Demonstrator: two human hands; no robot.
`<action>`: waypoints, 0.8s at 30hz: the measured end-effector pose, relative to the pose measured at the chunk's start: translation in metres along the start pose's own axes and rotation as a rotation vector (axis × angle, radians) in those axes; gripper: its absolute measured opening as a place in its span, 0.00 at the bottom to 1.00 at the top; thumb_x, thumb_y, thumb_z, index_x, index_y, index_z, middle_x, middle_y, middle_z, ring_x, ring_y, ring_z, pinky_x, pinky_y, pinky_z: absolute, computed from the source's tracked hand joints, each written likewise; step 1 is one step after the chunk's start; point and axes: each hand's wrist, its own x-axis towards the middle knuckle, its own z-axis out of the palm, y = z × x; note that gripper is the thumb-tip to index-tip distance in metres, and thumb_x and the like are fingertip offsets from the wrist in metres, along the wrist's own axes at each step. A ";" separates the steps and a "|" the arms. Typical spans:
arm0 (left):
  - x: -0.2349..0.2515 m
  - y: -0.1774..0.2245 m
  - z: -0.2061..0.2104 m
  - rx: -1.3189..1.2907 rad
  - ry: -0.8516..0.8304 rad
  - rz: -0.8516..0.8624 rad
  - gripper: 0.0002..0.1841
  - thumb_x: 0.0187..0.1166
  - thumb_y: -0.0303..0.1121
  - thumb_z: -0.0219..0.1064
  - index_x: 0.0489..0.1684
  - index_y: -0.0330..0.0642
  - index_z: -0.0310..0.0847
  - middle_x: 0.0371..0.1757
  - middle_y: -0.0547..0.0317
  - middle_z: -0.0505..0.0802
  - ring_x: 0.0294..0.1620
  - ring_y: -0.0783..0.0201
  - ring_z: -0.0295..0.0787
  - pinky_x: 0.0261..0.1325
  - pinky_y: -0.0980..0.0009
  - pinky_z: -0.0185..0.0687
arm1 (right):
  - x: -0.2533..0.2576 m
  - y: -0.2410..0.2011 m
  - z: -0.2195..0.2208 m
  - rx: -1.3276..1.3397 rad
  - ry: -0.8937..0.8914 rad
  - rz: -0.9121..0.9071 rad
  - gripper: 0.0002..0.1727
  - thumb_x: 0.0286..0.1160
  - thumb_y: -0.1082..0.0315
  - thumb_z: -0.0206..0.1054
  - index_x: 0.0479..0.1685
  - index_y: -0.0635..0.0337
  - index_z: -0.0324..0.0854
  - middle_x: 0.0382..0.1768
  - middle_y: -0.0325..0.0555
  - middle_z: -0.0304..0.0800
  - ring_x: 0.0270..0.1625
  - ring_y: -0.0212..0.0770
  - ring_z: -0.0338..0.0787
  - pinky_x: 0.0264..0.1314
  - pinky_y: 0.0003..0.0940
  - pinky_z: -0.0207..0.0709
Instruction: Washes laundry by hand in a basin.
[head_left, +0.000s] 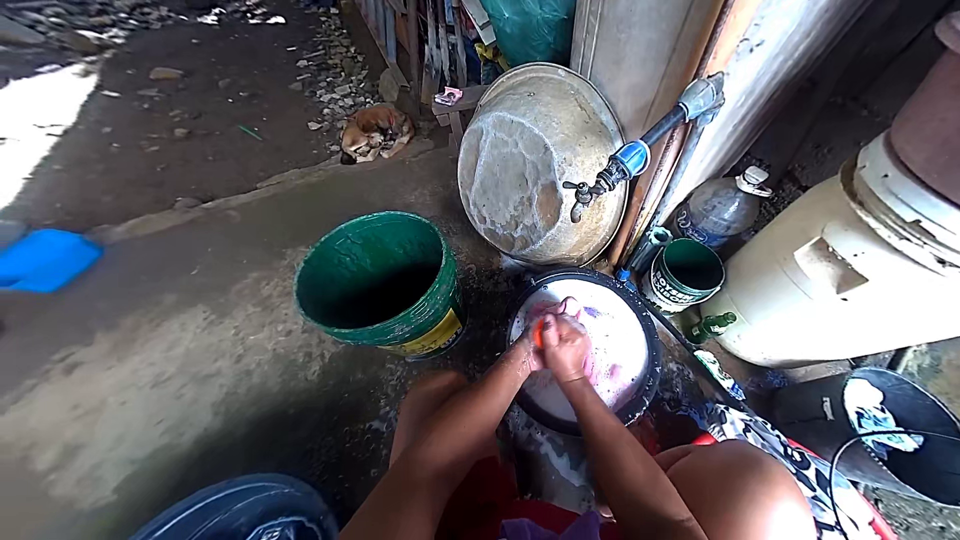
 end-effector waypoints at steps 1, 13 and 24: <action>0.019 -0.008 -0.016 -0.014 -0.171 0.032 0.21 0.96 0.43 0.37 0.59 0.45 0.77 0.41 0.58 0.88 0.42 0.65 0.86 0.48 0.65 0.83 | 0.006 0.015 -0.007 -0.055 -0.053 0.127 0.29 0.82 0.54 0.55 0.26 0.70 0.90 0.31 0.63 0.94 0.40 0.63 0.96 0.45 0.65 0.84; 0.042 -0.007 -0.047 0.092 0.202 0.099 0.19 0.81 0.25 0.67 0.68 0.31 0.71 0.49 0.46 0.88 0.44 0.60 0.87 0.49 0.65 0.86 | -0.080 0.179 -0.006 -0.101 -0.382 1.193 0.25 0.88 0.53 0.63 0.65 0.67 0.86 0.71 0.69 0.83 0.79 0.64 0.79 0.83 0.61 0.66; 0.065 -0.033 -0.061 0.074 -0.038 -0.007 0.22 0.95 0.45 0.44 0.72 0.42 0.73 0.59 0.50 0.89 0.58 0.57 0.86 0.61 0.57 0.82 | -0.023 0.059 0.009 0.205 -0.092 0.697 0.28 0.93 0.61 0.44 0.50 0.76 0.87 0.49 0.70 0.92 0.59 0.63 0.91 0.68 0.62 0.78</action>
